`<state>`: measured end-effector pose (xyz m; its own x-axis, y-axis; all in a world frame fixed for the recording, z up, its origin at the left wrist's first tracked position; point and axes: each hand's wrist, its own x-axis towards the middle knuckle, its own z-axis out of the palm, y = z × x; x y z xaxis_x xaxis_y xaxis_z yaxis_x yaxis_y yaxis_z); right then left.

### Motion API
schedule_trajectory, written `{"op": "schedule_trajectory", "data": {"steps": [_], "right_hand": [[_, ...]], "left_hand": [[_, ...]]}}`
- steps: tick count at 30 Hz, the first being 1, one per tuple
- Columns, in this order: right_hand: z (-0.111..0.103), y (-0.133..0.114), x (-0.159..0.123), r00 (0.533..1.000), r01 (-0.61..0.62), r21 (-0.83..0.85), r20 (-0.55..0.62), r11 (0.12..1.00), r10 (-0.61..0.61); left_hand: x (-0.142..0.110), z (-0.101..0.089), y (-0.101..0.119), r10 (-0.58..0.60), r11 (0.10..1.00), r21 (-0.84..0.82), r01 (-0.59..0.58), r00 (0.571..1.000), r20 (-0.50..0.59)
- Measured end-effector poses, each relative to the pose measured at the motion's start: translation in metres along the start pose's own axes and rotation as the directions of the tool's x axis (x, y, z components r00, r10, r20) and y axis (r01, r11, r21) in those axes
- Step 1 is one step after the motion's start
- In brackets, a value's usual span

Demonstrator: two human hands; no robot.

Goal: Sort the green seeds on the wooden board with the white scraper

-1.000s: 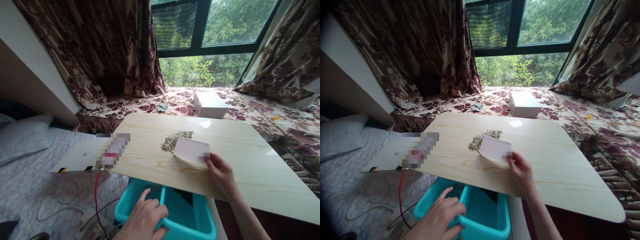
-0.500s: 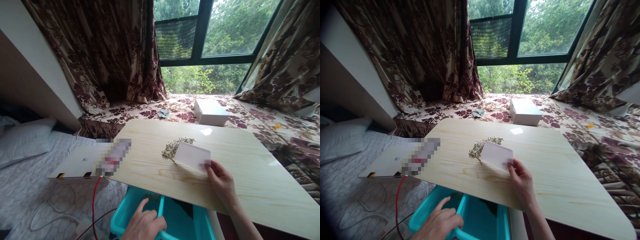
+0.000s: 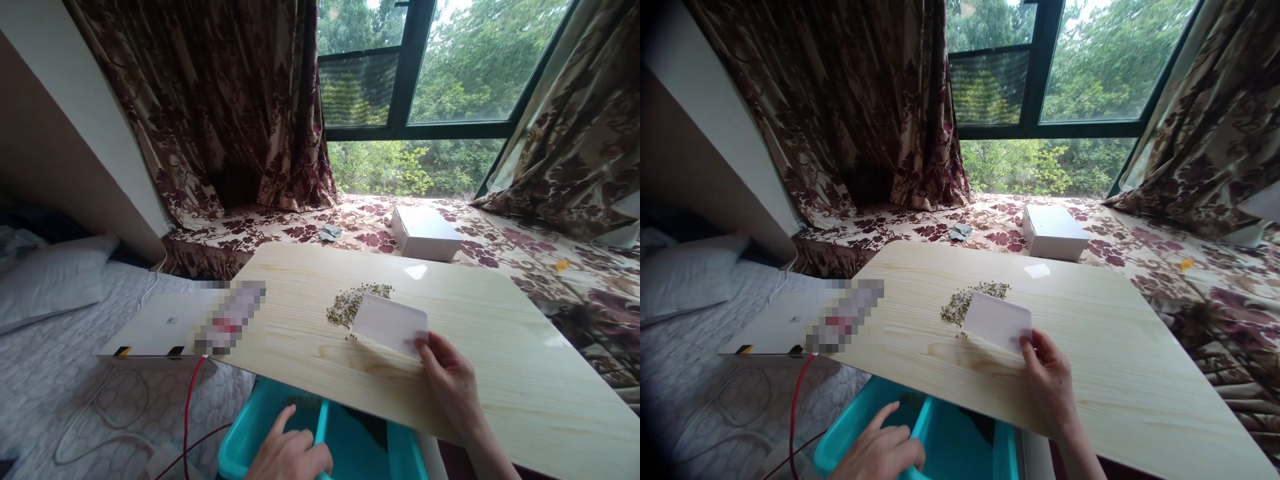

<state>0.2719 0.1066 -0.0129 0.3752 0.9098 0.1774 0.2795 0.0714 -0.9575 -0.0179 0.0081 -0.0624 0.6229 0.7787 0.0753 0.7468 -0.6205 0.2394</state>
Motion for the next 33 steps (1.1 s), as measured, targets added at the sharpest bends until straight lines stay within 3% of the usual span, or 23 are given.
{"op": "schedule_trajectory", "data": {"steps": [16, 25, 30, 33], "right_hand": [[0.000, 0.000, 0.001, 0.999, -0.005, -0.012, -0.041, 1.000, 0.005], [0.000, -0.001, 0.000, 0.999, -0.034, 0.028, 0.003, 0.999, 0.033], [0.000, 0.000, 0.000, 0.996, -0.071, 0.029, -0.052, 0.997, 0.073], [0.000, 0.000, 0.000, 0.997, -0.076, 0.023, -0.027, 0.997, 0.076]], "left_hand": [[0.000, -0.007, 0.003, -0.041, 0.999, 0.008, 0.040, 0.998, 0.053], [-0.005, 0.012, -0.002, -0.075, 0.997, -0.011, 0.074, 0.995, -0.070], [-0.007, 0.015, -0.003, -0.088, 0.996, -0.040, 0.085, 0.993, -0.084], [-0.007, 0.014, -0.004, -0.092, 0.995, -0.045, 0.089, 0.992, -0.081]]}}
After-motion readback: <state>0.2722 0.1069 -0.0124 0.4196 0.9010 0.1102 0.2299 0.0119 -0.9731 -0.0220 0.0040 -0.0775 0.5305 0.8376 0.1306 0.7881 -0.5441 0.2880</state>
